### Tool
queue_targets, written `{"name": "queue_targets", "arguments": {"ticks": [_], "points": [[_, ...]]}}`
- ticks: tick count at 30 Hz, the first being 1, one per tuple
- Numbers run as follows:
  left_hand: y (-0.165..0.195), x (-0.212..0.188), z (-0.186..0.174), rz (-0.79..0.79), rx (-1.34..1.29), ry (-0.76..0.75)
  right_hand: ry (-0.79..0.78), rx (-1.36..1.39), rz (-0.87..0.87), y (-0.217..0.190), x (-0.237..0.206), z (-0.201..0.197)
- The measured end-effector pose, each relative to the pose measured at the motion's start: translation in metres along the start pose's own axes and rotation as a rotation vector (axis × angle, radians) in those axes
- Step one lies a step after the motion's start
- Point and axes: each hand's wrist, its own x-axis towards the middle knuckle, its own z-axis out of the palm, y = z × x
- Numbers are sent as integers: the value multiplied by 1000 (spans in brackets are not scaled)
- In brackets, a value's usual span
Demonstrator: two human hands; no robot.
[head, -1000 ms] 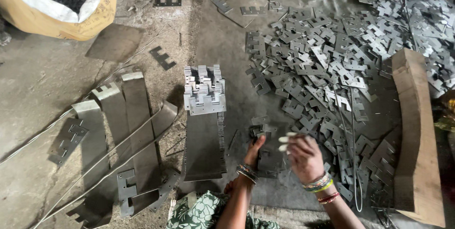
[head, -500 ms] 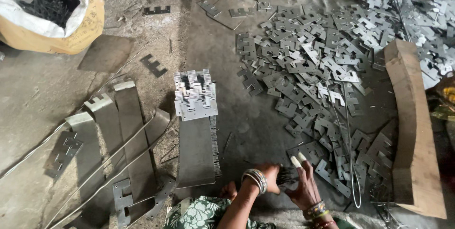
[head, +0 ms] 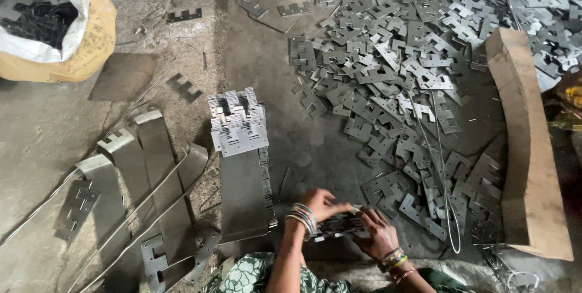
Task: The person sits on the floor and repeatedly picks up small metal brackets from a large pile, wipes them with a white cloth, and stacks them into neat piles. The person handles the brackets one at a time, occasionally adjusting the stacks.
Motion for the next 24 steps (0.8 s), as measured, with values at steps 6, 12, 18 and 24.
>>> {"name": "queue_targets", "arguments": {"ticks": [6, 12, 18, 24], "points": [[-25, 26, -7, -256, -180, 356, 120, -115, 102, 5, 27, 4], [-13, 34, 8, 42, -869, 285, 55, 197, 271, -1, 45, 2], [1, 34, 20, 3, -1047, 162, 139, 240, 191, 5, 53, 1], [-4, 51, 24, 49, -941, 219, 119, 290, 390, 11, 55, 7]]}}
